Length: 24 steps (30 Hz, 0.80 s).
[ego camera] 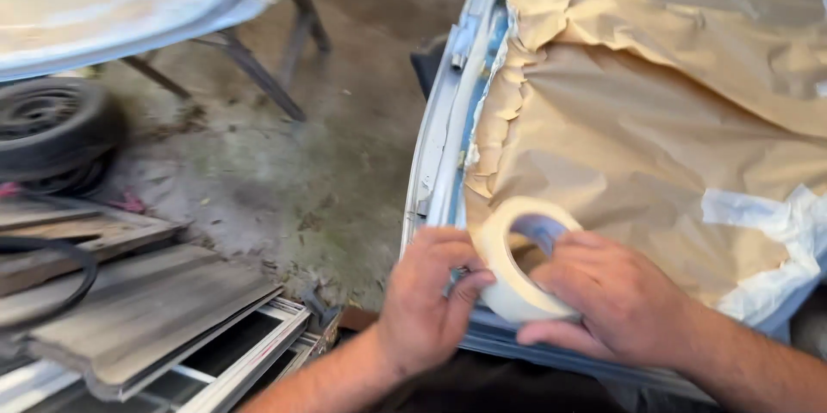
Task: The person applies masking tape to the edges of a car door panel covered with brown paper. They tear off strips of tape and smooth them down along the perimeter of the door, ensuring the paper is secured to the surface.
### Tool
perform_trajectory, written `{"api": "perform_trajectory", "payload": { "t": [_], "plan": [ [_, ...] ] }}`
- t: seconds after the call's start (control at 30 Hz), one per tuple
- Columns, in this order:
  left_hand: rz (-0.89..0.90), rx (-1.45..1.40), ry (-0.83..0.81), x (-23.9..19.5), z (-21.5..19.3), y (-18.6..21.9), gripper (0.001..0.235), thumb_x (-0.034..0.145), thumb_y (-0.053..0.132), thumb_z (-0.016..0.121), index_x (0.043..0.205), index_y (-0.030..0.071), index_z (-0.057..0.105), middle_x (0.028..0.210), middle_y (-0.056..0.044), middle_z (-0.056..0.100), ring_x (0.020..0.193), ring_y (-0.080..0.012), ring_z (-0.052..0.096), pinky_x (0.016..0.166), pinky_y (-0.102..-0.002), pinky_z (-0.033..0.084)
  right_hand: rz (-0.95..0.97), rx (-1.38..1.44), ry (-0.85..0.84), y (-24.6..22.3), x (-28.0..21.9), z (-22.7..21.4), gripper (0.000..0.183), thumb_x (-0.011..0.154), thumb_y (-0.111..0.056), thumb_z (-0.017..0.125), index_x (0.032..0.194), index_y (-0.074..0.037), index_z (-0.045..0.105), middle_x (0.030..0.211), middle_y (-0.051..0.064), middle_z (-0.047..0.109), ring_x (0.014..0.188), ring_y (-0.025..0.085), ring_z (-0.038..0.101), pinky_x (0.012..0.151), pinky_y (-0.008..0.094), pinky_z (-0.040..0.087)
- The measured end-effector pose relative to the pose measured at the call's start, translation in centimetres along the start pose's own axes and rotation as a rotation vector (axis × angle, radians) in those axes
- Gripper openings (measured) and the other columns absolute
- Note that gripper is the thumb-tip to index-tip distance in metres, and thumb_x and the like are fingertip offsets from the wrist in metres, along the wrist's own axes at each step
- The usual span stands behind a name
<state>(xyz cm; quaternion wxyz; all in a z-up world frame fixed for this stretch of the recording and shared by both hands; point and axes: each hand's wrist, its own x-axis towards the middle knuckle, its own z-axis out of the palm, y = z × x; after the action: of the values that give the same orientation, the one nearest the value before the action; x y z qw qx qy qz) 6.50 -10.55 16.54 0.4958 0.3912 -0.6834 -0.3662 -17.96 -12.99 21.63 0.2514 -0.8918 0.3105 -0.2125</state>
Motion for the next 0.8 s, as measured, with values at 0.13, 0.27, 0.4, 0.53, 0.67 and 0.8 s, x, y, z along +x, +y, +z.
{"api": "perform_trajectory", "payload": {
  "t": [0.13, 0.27, 0.4, 0.53, 0.67, 0.8],
  "plan": [
    [0.050, -0.047, 0.024, 4.6, -3.5, -2.4, 0.012, 0.092, 0.001, 0.079, 0.100, 0.006, 0.072, 0.106, -0.007, 0.071, 0.089, -0.0227, 0.067, 0.082, -0.033, 0.057, 0.085, -0.082, 0.055, 0.1, 4.4, 0.5, 0.044, 0.081, -0.041, 0.095, 0.098, -0.011, 0.068, 0.084, 0.000, 0.072, 0.071, 0.020, 0.066, 0.077, 0.033, 0.058],
    [0.142, -0.032, -0.020, 7.7, -4.0, -3.6, 0.017, 0.089, -0.003, 0.075, 0.101, 0.005, 0.066, 0.098, -0.009, 0.070, 0.084, -0.0238, 0.065, 0.079, -0.035, 0.056, 0.234, -0.067, 0.175, -0.9, 5.2, 1.0, 0.048, 0.082, -0.039, 0.093, 0.107, -0.005, 0.070, 0.080, 0.003, 0.070, 0.068, 0.021, 0.064, 0.078, 0.036, 0.058],
    [0.189, -0.067, -0.112, 10.5, -4.1, -5.7, 0.013, 0.097, -0.006, 0.060, 0.107, 0.003, 0.056, 0.096, -0.009, 0.059, 0.081, -0.0186, 0.056, 0.073, -0.032, 0.053, 0.356, 0.213, 0.196, -1.1, 5.3, 0.4, 0.080, 0.090, -0.038, 0.083, 0.152, 0.000, 0.049, 0.116, 0.009, 0.077, 0.090, 0.018, 0.078, 0.081, 0.030, 0.064],
    [0.211, 0.085, -0.141, 12.4, -7.1, -3.4, 0.023, 0.090, -0.009, 0.072, 0.107, 0.001, 0.059, 0.108, -0.015, 0.066, 0.090, -0.0265, 0.063, 0.080, -0.038, 0.055, 0.256, 0.284, 0.257, -0.3, 6.8, 0.6, 0.091, 0.093, -0.018, 0.082, 0.163, 0.004, 0.028, 0.088, 0.002, 0.075, 0.084, 0.018, 0.075, 0.090, 0.032, 0.061],
    [0.194, 0.361, 0.006, 11.6, -10.6, -2.1, 0.018, 0.087, -0.012, 0.072, 0.100, -0.001, 0.070, 0.113, -0.018, 0.073, 0.093, -0.0294, 0.070, 0.080, -0.037, 0.056, 0.248, -0.109, 0.440, 2.3, 8.2, 1.7, 0.092, 0.094, -0.041, 0.089, 0.162, -0.003, 0.041, 0.078, -0.002, 0.068, 0.064, 0.016, 0.058, 0.065, 0.032, 0.050],
    [0.102, 0.443, -0.397, 13.6, -16.6, -3.4, 0.015, 0.080, -0.011, 0.058, 0.074, -0.001, 0.066, 0.064, -0.010, 0.058, 0.045, -0.0252, 0.046, 0.047, -0.036, 0.038, 0.369, -0.419, 0.421, 3.6, 8.8, 2.8, 0.078, 0.094, -0.056, 0.088, 0.154, -0.011, 0.067, 0.073, 0.000, 0.059, 0.060, 0.018, 0.052, 0.059, 0.035, 0.050]
  ]
}}
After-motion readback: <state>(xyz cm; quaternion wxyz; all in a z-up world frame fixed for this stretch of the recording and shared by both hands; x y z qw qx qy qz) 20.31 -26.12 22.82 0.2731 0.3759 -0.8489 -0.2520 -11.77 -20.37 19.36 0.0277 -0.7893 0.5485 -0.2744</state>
